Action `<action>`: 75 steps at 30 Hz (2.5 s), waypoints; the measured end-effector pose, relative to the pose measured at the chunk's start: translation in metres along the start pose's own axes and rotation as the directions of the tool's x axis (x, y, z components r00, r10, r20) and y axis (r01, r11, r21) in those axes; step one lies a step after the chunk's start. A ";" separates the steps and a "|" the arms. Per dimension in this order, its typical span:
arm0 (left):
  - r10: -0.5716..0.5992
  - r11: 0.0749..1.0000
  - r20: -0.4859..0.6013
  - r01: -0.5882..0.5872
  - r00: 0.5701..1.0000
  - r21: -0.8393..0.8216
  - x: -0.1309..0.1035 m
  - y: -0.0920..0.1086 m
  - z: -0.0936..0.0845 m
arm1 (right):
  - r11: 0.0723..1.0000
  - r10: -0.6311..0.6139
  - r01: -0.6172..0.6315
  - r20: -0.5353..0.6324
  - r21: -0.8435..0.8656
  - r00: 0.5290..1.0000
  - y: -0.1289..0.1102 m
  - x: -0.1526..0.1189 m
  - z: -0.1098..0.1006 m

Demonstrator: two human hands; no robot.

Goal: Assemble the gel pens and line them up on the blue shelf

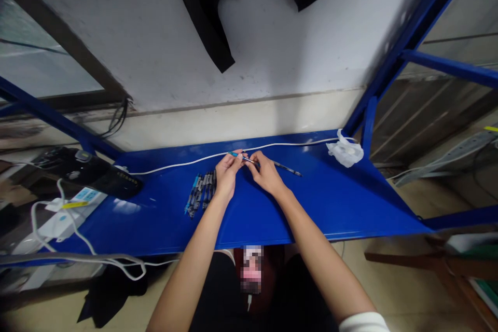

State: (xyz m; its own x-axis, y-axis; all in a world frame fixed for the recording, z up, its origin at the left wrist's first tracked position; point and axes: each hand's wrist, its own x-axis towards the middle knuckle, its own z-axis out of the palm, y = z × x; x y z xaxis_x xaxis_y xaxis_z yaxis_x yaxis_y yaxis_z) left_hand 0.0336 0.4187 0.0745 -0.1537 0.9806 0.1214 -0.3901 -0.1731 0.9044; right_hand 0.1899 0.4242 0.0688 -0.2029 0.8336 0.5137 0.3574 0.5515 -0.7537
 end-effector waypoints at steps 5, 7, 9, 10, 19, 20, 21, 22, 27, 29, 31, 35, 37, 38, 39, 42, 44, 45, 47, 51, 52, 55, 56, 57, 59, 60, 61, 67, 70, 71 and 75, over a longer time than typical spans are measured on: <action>0.005 1.000 -0.002 -0.005 1.000 0.013 -0.001 0.001 0.001 | 0.999 -0.029 0.030 0.051 -0.028 0.998 -0.001 0.001 0.000; 0.004 1.000 -0.001 -0.004 1.000 0.006 -0.001 0.001 0.001 | 1.000 -0.008 0.009 0.022 -0.012 1.000 0.000 0.000 0.000; 0.003 1.000 -0.003 -0.003 1.000 -0.001 -0.001 0.001 0.001 | 1.000 0.006 -0.006 0.000 0.014 1.000 0.001 0.000 0.001; 0.004 1.000 -0.005 -0.004 1.000 -0.001 -0.001 0.000 0.001 | 1.000 0.005 -0.005 0.002 0.020 1.000 0.002 0.000 0.001; 0.007 1.000 -0.008 -0.007 1.000 0.001 -0.001 0.000 0.001 | 1.000 0.011 -0.011 0.016 0.009 1.000 0.002 0.000 0.000; 0.005 1.000 -0.009 -0.005 1.000 0.006 -0.001 0.001 0.001 | 1.000 0.001 -0.001 0.029 -0.001 1.000 0.002 0.000 0.001; 0.005 1.000 -0.011 -0.005 1.000 0.011 -0.001 0.001 0.001 | 1.000 -0.007 0.007 0.042 -0.010 0.999 0.001 0.000 0.001; 0.006 1.000 -0.012 -0.005 1.000 0.014 -0.001 0.001 0.001 | 1.000 -0.007 0.008 0.046 -0.015 0.999 0.001 0.000 0.001; 0.004 1.000 -0.011 -0.004 1.000 0.003 -0.001 0.001 0.001 | 1.000 0.021 -0.021 0.013 0.002 1.000 0.002 0.000 0.001; 0.006 1.000 -0.016 -0.006 1.000 0.007 -0.001 0.001 0.001 | 1.000 0.000 0.000 0.034 -0.011 0.999 0.002 -0.001 0.001; 0.010 1.000 -0.019 -0.009 1.000 0.012 -0.001 0.000 0.001 | 1.000 -0.007 0.008 0.057 -0.025 0.998 0.001 -0.001 0.001; 0.014 1.000 -0.017 -0.014 1.000 0.008 0.000 0.000 0.000 | 0.999 0.034 -0.033 0.031 -0.023 0.999 0.000 -0.001 0.000; 0.016 1.000 -0.020 -0.015 1.000 0.011 0.000 -0.001 0.000 | 0.999 0.033 -0.032 0.032 -0.014 0.999 0.001 -0.001 0.000; 0.015 1.000 -0.023 -0.015 1.000 0.014 0.001 -0.001 0.000 | 1.000 0.028 -0.028 0.045 -0.013 0.999 0.001 -0.001 0.000; 0.015 1.000 -0.026 -0.015 1.000 0.016 0.001 -0.001 -0.001 | 1.000 0.028 -0.027 0.058 -0.013 0.998 0.001 -0.001 0.000; 0.012 1.000 -0.029 -0.011 1.000 0.010 0.001 -0.001 -0.001 | 0.999 0.043 -0.041 0.068 -0.025 0.997 0.001 -0.001 0.001; 0.012 1.000 -0.023 -0.012 1.000 0.000 0.000 -0.001 0.000 | 0.999 0.045 -0.043 0.055 -0.026 0.997 0.001 -0.001 0.001; 0.014 1.000 -0.020 -0.014 1.000 -0.005 0.000 0.000 0.000 | 0.999 0.040 -0.039 0.054 -0.019 0.998 0.001 -0.001 0.001; 0.016 1.000 -0.014 -0.016 1.000 -0.012 -0.001 0.001 0.001 | 0.999 0.028 -0.029 0.067 0.018 0.997 0.000 -0.001 0.000; 0.018 0.999 -0.001 -0.018 1.000 -0.032 -0.002 0.003 0.002 | 0.992 0.044 -0.054 0.090 0.112 0.995 -0.001 0.000 -0.001; 0.019 0.999 0.001 -0.019 1.000 -0.037 -0.002 0.003 0.002 | 0.989 0.056 -0.068 0.088 0.133 0.995 -0.001 0.000 0.000; 0.016 0.999 -0.004 -0.016 1.000 -0.051 -0.001 0.003 0.002 | 0.968 0.103 -0.116 0.068 0.221 0.992 -0.003 0.001 0.002; 0.011 0.998 -0.009 -0.012 1.000 -0.058 -0.001 0.004 0.002 | 0.954 0.127 -0.137 0.055 0.267 0.990 -0.004 0.001 0.002; 0.005 0.998 -0.014 -0.006 1.000 -0.067 -0.001 0.004 0.002 | 0.932 0.160 -0.164 0.040 0.324 0.986 -0.005 0.002 0.003; -0.010 0.996 -0.034 0.007 0.999 -0.088 -0.001 0.005 0.002 | 0.859 0.251 -0.224 0.002 0.461 0.968 -0.006 0.004 0.002; -0.018 0.995 -0.047 0.014 0.999 -0.098 -0.001 0.006 0.002 | 0.808 0.301 -0.242 -0.022 0.536 0.954 -0.007 0.006 0.001; -0.027 0.994 -0.061 0.021 0.998 -0.109 0.000 0.007 0.001 | 0.753 0.345 -0.247 -0.047 0.611 0.937 -0.007 0.008 0.000; -0.117 0.970 -0.139 0.083 0.983 -0.228 0.003 0.013 -0.004 | 0.484 0.476 -0.156 -0.109 0.861 0.873 -0.004 0.018 -0.015; -0.143 0.957 -0.141 0.100 0.980 -0.271 0.004 0.013 -0.006 | 0.411 0.527 -0.166 -0.085 0.896 0.846 0.001 0.020 -0.019; -0.146 0.955 -0.139 0.103 0.979 -0.277 0.004 0.013 -0.006 | 0.399 0.534 -0.170 -0.078 0.901 0.842 0.003 0.020 -0.020; -0.147 0.956 -0.135 0.106 0.980 -0.273 0.004 0.013 -0.006 | 0.406 0.477 -0.172 -0.048 0.898 0.878 0.007 0.021 -0.023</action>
State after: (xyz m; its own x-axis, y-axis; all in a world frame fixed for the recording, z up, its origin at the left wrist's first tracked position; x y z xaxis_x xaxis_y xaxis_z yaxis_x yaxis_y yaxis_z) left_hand 0.0225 0.4195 0.0839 -0.2156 0.9740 -0.0694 -0.6373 -0.0865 0.7658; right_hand 0.2089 0.4448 0.0836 0.0359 0.9932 0.1108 -0.6382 0.1081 -0.7623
